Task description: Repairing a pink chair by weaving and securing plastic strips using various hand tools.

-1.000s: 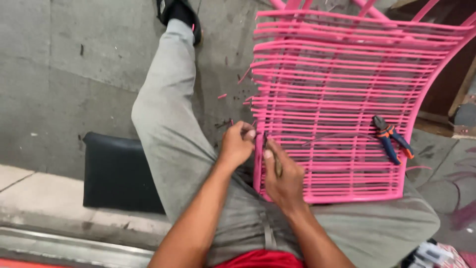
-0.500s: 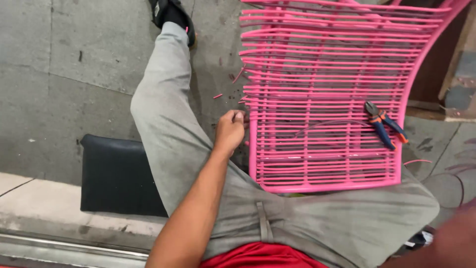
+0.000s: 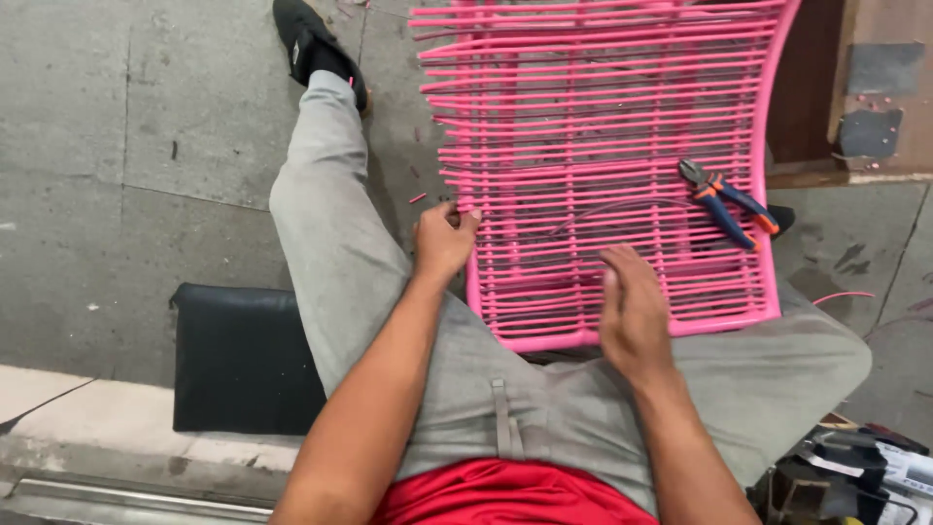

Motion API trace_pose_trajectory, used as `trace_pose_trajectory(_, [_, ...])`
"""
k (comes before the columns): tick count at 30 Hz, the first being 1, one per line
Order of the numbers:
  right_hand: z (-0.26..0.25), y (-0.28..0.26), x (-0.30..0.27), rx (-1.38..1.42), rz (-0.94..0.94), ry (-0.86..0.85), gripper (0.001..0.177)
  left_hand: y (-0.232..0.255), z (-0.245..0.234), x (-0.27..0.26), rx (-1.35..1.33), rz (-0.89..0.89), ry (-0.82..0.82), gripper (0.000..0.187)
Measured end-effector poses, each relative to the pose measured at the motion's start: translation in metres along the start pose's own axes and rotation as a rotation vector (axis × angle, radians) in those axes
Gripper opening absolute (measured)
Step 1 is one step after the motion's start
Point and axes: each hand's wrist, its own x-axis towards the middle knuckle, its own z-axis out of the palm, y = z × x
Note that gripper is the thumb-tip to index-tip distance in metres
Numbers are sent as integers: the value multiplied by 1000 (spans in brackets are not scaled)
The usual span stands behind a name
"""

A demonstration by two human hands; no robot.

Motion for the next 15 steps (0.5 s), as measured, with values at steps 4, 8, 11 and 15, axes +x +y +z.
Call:
trace_pose_trajectory(4, [14, -3, -2, -64, -67, -64, 23, 5, 7, -3, 94, 0, 48, 27])
trace_pose_trajectory(8, [31, -3, -9, -214, -146, -155, 30, 15, 11, -5, 225, -61, 76, 29])
trace_pose_trajectory(11, [41, -1, -8, -332, -154, -204, 33, 4, 18, 2, 276, -47, 87, 31])
trace_pose_trajectory(15, [35, -26, 5, -332, -78, -370, 63, -22, 20, 9, 175, 53, 77, 28])
